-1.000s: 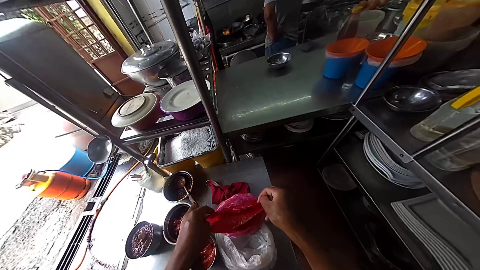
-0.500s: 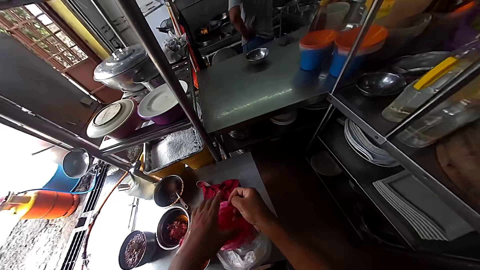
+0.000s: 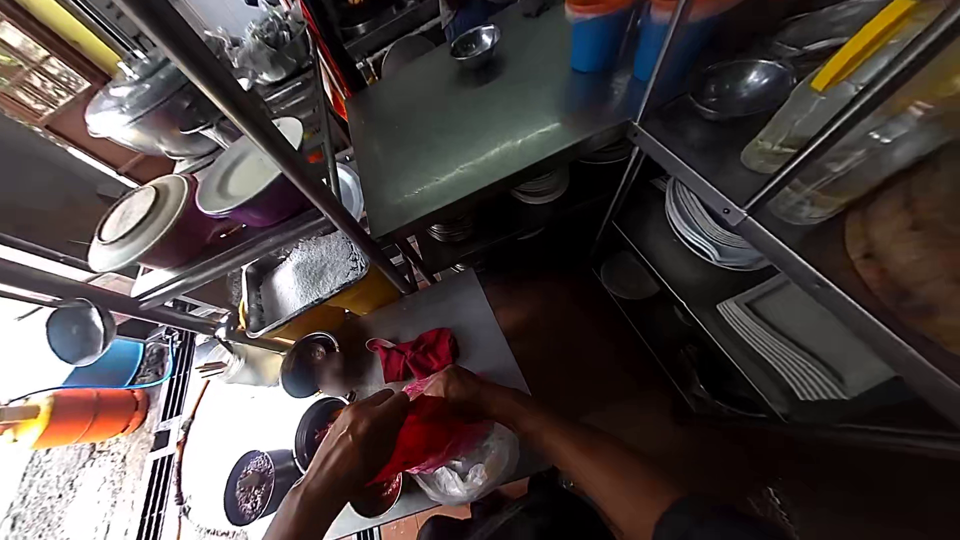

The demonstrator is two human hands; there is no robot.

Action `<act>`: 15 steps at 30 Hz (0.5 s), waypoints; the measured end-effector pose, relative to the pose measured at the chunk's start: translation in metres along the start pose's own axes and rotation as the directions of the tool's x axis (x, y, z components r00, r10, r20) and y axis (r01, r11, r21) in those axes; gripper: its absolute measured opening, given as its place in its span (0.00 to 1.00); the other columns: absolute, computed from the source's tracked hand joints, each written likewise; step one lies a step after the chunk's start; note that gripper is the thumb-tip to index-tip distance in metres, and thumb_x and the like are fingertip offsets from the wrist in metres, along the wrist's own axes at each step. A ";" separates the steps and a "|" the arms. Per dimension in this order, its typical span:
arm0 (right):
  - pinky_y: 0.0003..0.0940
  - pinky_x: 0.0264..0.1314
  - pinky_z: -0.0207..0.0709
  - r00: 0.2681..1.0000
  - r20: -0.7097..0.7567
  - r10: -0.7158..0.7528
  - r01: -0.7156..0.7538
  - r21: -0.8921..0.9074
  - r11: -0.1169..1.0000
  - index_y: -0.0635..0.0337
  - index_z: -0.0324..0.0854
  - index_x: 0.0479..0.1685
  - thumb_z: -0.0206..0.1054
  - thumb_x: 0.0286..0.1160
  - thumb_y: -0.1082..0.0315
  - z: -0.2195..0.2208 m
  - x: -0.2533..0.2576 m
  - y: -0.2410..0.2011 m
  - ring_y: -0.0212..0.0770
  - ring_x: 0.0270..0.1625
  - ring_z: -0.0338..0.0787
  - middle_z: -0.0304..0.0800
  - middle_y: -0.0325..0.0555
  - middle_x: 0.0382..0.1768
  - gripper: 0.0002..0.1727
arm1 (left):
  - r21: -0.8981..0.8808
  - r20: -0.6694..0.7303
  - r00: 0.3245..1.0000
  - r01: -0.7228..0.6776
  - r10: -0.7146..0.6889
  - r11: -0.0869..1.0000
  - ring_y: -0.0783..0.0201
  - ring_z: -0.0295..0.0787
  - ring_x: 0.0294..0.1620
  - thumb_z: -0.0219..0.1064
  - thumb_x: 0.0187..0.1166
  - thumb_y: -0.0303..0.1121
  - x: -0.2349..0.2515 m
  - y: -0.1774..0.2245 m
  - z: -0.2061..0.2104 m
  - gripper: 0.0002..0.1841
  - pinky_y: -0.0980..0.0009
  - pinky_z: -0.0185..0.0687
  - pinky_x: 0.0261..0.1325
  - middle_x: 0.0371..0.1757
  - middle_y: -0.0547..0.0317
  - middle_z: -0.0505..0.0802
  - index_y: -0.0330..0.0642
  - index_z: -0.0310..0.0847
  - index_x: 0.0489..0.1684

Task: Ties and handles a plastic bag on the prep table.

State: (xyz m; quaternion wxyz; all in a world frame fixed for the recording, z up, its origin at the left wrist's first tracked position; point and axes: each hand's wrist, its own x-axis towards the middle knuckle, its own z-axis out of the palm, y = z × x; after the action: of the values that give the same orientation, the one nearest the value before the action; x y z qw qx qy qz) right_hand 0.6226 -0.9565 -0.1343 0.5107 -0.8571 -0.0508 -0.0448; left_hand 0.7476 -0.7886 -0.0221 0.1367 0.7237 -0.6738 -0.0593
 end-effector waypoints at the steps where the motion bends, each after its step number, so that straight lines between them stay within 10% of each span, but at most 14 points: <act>1: 0.55 0.62 0.80 0.999 0.031 0.037 -0.036 -0.032 0.999 0.76 0.88 0.38 0.68 0.81 0.67 0.012 -0.013 0.020 0.59 0.51 0.92 0.93 0.65 0.41 0.15 | 0.007 0.006 1.000 -0.003 0.003 1.000 0.61 0.87 0.26 0.54 0.83 0.34 -0.004 0.001 -0.002 0.14 0.63 0.86 0.30 0.25 0.58 0.86 0.43 0.83 0.28; 4: 0.60 0.69 0.76 0.989 0.100 0.105 -0.099 -0.069 0.993 0.77 0.87 0.43 0.66 0.76 0.76 0.026 -0.035 0.046 0.65 0.57 0.91 0.92 0.69 0.46 0.10 | 0.025 0.041 0.999 -0.027 0.025 0.999 0.58 0.88 0.25 0.54 0.84 0.32 -0.004 0.004 0.000 0.13 0.60 0.86 0.28 0.25 0.56 0.85 0.42 0.83 0.31; 7: 0.49 0.77 0.74 1.000 0.010 0.030 -0.030 -0.017 0.999 0.70 0.89 0.53 0.70 0.80 0.63 0.001 -0.018 -0.012 0.53 0.65 0.90 0.94 0.58 0.55 0.16 | 0.078 0.090 0.996 -0.011 0.004 0.997 0.58 0.88 0.25 0.57 0.84 0.32 0.003 0.001 -0.004 0.12 0.58 0.87 0.28 0.25 0.57 0.85 0.44 0.84 0.31; 10: 0.40 0.58 0.80 0.954 -0.231 -0.191 0.181 -0.060 0.982 0.59 0.94 0.35 0.72 0.75 0.64 -0.010 0.002 -0.034 0.41 0.50 0.90 0.96 0.42 0.39 0.09 | 0.086 0.118 0.991 -0.074 0.063 0.994 0.60 0.87 0.25 0.62 0.81 0.31 0.009 0.004 -0.009 0.08 0.61 0.87 0.29 0.25 0.59 0.84 0.45 0.87 0.34; 15: 0.59 0.74 0.70 0.988 0.037 0.148 -0.144 -0.093 0.985 0.63 0.92 0.47 0.59 0.86 0.59 0.032 -0.033 0.054 0.54 0.68 0.87 0.95 0.54 0.53 0.19 | 0.115 0.091 0.981 -0.178 0.168 0.977 0.58 0.86 0.24 0.58 0.82 0.28 0.000 0.002 0.000 0.10 0.63 0.85 0.27 0.24 0.57 0.83 0.43 0.84 0.32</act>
State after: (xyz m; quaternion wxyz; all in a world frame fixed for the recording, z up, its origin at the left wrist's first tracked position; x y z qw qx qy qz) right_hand 0.5975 -0.9553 -0.2010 0.4721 -0.8815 0.0028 0.0094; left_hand 0.7457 -0.7883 -0.0219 0.0692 0.6662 -0.7418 -0.0352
